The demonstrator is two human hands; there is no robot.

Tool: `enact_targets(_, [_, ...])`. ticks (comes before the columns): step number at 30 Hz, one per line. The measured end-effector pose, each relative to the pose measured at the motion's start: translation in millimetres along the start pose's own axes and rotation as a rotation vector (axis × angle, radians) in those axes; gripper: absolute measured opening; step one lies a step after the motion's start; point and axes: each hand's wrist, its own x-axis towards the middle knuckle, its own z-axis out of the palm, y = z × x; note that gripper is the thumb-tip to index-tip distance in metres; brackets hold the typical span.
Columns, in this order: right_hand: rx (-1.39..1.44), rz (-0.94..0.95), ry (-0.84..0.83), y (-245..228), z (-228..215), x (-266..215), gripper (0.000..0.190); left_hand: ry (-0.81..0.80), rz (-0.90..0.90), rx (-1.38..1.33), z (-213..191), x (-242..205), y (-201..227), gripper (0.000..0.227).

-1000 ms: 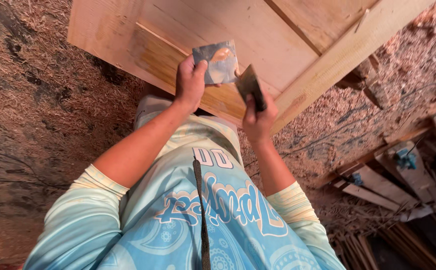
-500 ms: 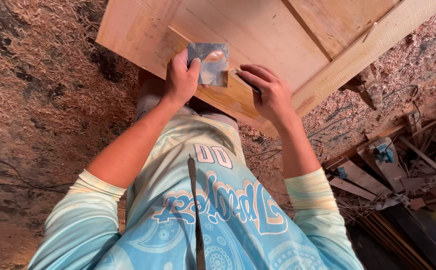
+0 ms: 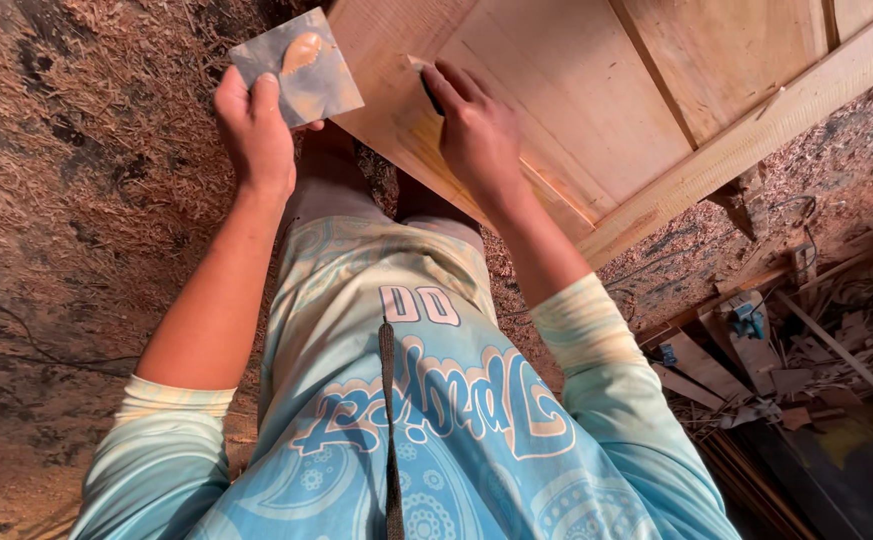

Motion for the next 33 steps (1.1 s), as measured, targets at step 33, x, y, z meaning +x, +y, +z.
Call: enact_targets(33, [-0.33,0.0,0.288,3.9,37.3,44.5,0.055,-0.051,-0.145,0.016,10.3,6.2,12.5,0.017])
